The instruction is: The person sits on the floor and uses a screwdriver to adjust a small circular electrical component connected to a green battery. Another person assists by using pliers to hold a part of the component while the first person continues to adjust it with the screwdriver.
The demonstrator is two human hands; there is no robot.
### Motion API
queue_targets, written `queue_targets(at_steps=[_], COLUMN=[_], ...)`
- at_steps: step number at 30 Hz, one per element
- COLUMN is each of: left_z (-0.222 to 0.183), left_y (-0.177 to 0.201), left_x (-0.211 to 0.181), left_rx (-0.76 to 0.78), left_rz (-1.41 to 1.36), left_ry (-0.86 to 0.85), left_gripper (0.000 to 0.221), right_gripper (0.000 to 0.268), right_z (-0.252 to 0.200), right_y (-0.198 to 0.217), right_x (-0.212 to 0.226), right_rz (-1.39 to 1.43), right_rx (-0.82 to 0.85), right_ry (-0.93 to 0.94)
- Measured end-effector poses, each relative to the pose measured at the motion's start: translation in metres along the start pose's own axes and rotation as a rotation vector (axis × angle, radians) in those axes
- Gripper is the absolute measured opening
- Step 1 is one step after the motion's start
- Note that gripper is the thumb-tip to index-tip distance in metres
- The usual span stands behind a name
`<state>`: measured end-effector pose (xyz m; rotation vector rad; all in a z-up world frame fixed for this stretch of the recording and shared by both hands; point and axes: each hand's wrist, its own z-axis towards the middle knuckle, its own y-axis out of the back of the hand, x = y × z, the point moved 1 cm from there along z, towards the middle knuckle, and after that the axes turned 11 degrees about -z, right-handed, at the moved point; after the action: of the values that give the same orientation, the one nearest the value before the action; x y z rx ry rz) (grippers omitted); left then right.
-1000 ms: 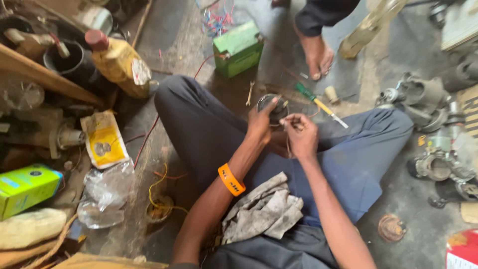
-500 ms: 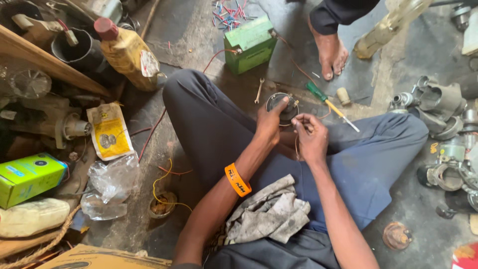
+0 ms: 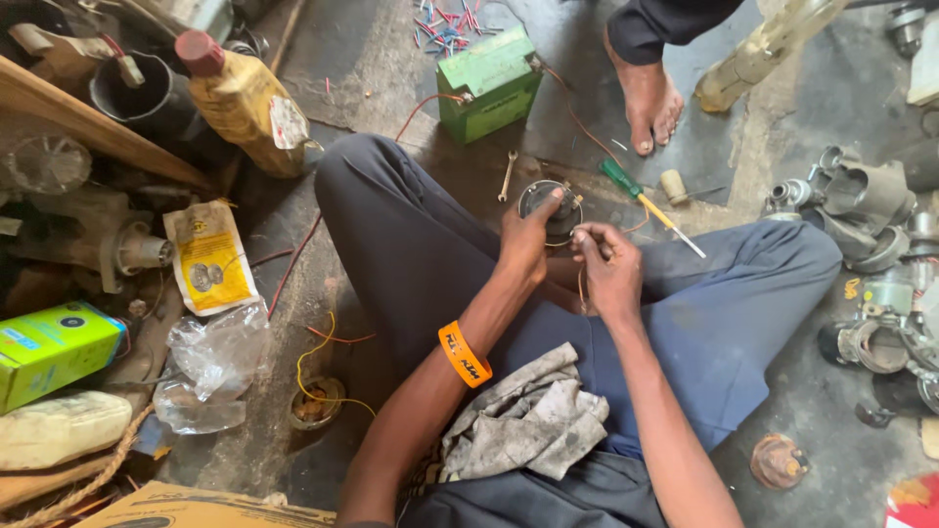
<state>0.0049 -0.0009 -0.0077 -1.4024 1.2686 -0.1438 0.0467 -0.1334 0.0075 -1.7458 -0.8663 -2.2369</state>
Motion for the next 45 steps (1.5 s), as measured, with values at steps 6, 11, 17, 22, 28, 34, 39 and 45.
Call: queue_targets(at_steps=[6, 11, 17, 22, 28, 34, 39, 45], left_z=[0.0, 0.004, 0.004, -0.002, -0.007, 0.0, 0.008, 0.007], left_y=[0.0, 0.006, 0.0, 0.006, -0.005, -0.002, 0.012, 0.013], left_x=[0.003, 0.005, -0.004, -0.003, -0.023, -0.016, -0.004, 0.002], left_rx=[0.018, -0.003, -0.015, 0.021, 0.001, 0.021, -0.024, 0.078], left_rz=[-0.004, 0.082, 0.112, 0.091, 0.107, 0.091, 0.063, -0.064], left_ry=[-0.022, -0.045, -0.073, -0.109, -0.15, -0.183, -0.113, 0.01], left_gripper=[0.031, 0.035, 0.036, 0.033, 0.031, 0.029, 0.029, 0.031], right_gripper=[0.009, 0.01, 0.019, 0.021, 0.017, 0.015, 0.021, 0.025], right_z=[0.009, 0.074, 0.104, 0.058, 0.046, 0.048, 0.041, 0.028], right_y=[0.015, 0.013, -0.006, 0.014, 0.015, 0.01, 0.002, 0.016], right_x=[-0.019, -0.059, -0.067, -0.051, -0.005, -0.015, -0.027, -0.019], right_rz=[0.168, -0.21, -0.198, 0.101, 0.497, 0.347, 0.215, 0.214], right_rx=[-0.001, 0.089, 0.162, 0.305, 0.603, 0.515, 0.513, 0.438], right_ry=[-0.071, -0.065, 0.073, -0.294, -0.322, -0.349, -0.276, -0.319])
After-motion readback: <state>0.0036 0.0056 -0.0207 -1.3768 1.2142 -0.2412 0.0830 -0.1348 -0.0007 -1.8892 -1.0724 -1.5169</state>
